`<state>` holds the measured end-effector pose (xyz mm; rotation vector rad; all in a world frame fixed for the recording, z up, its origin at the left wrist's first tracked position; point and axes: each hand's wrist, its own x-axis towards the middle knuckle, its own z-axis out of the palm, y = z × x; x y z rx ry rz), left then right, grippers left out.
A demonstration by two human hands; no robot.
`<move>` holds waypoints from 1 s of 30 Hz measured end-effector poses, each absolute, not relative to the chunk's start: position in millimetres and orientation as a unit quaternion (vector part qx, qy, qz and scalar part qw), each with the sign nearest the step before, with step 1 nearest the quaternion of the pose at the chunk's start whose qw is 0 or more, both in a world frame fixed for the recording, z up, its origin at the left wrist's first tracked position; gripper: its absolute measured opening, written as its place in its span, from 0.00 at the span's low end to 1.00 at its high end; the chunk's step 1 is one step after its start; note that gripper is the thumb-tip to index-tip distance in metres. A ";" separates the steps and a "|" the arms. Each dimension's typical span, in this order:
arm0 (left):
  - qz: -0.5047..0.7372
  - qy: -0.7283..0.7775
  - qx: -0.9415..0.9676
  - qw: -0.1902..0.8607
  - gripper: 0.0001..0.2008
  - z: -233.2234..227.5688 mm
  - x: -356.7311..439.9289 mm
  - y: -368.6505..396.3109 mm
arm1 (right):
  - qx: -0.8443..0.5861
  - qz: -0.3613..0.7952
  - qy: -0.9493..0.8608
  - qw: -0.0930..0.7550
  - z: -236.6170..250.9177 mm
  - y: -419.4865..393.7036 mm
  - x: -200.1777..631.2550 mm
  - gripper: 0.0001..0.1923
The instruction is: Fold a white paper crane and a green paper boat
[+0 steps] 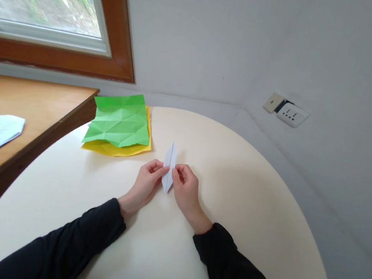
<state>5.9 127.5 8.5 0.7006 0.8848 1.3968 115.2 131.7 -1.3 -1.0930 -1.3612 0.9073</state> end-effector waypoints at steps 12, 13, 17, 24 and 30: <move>0.612 0.386 0.290 0.626 0.15 4.9 5.2 129.0 | -0.434 0.472 -0.505 0.577 -4.1 135.5 114.4 0.08; 0.612 0.385 0.290 0.627 0.14 4.7 5.1 129.3 | -0.434 0.474 -0.502 0.579 -3.7 135.6 114.5 0.08; 0.609 0.383 0.288 0.632 0.14 5.4 4.4 130.0 | -0.437 0.474 -0.499 0.579 -2.8 136.0 115.4 0.08; 0.607 0.385 0.285 0.635 0.14 7.0 4.2 128.9 | -0.445 0.468 -0.500 0.577 -1.1 136.6 116.2 0.08; 0.607 0.392 0.293 0.626 0.14 6.4 4.1 128.3 | -0.446 0.467 -0.504 0.573 0.6 136.4 117.2 0.08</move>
